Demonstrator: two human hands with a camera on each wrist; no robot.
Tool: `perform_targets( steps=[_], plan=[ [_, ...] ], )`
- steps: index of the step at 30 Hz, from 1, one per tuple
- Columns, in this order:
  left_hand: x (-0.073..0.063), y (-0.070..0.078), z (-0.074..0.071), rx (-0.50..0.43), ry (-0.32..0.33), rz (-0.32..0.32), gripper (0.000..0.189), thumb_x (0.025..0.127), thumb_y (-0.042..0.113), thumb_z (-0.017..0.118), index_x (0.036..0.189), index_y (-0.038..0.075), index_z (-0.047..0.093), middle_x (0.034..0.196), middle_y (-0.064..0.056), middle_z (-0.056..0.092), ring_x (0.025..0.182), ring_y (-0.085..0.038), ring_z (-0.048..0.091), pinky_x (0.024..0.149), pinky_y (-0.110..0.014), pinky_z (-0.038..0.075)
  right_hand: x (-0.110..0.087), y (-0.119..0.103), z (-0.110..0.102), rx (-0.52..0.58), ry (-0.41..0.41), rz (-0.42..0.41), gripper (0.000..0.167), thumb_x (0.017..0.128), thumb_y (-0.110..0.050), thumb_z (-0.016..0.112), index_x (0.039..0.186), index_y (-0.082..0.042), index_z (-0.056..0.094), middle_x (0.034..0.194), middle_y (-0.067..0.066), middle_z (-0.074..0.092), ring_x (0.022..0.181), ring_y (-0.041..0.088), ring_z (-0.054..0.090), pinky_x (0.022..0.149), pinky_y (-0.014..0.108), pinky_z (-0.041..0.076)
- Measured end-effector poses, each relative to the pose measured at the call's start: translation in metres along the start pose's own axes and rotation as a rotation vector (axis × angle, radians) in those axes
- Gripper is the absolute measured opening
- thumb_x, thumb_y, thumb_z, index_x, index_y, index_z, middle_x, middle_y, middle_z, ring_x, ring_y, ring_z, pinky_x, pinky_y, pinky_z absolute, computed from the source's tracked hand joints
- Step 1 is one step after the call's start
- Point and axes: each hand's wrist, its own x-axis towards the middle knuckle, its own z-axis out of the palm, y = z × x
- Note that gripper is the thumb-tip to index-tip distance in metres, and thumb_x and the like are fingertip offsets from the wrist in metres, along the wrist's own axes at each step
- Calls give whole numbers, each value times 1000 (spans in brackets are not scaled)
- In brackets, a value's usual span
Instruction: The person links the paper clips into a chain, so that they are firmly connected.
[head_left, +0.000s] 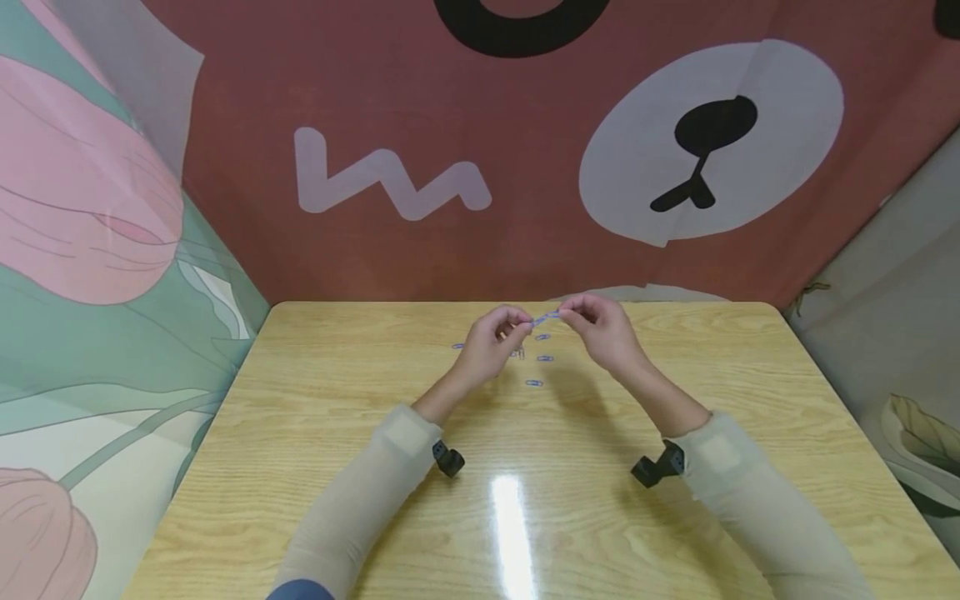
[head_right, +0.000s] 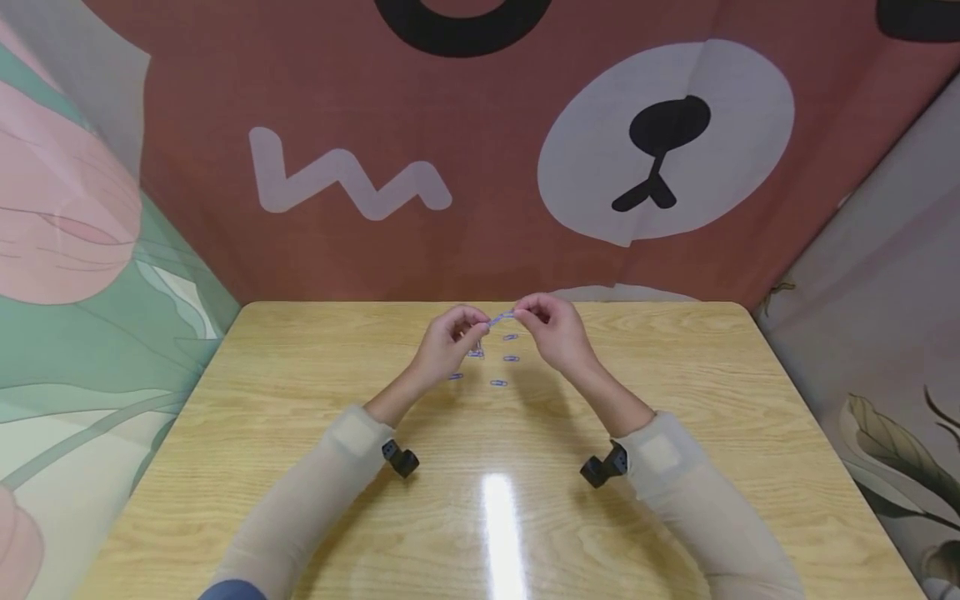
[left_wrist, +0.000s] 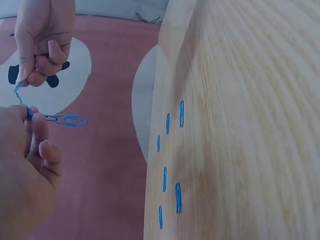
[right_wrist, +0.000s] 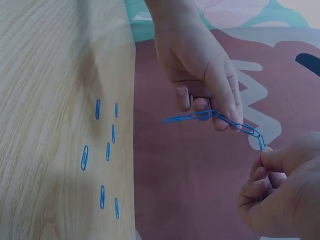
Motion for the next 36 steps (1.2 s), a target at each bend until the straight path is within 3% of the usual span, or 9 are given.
perform_targets(
  steps=[11,16,23,26,30,36],
  plan=[
    [2,-4,-4,7,-43,-22,16,103,13,62,112,1,67,99,-18,68,71,-15,60,57,-24,46,1,-2,3,-17,0,-33,20,105,-16,60,105,3,68,96,11,65,82,22,54,68,25,45],
    [3,-4,-4,13,-48,-32,20,103,15,62,115,-1,66,101,-12,67,72,-17,61,57,-26,49,1,-3,4,-6,-2,-48,17,104,-14,61,103,1,68,93,10,65,76,23,51,63,26,42],
    [8,1,0,-62,-46,-2,20,101,10,65,117,-2,65,106,-15,70,76,-36,64,66,-42,57,1,-3,5,-9,4,-72,14,103,-13,63,101,-1,69,90,10,66,73,20,49,62,27,41],
    [10,3,3,-129,-58,4,20,99,5,66,116,-4,64,108,-20,71,77,-43,64,66,-40,57,0,-3,6,0,1,-82,13,102,-12,63,100,-1,69,88,9,66,71,19,49,60,26,40],
    [10,5,6,-145,-68,-3,18,98,4,67,114,-3,65,104,-21,72,74,-38,65,65,-29,55,0,-2,8,8,-7,-88,13,102,-13,63,99,-2,70,86,7,65,69,18,47,57,26,38],
    [9,8,7,-82,-53,-6,15,98,6,68,111,0,68,94,-14,72,70,-27,64,63,-28,54,-1,-1,9,4,-14,-86,16,102,-16,63,99,-1,70,86,9,64,68,19,47,57,26,39]
  ],
)
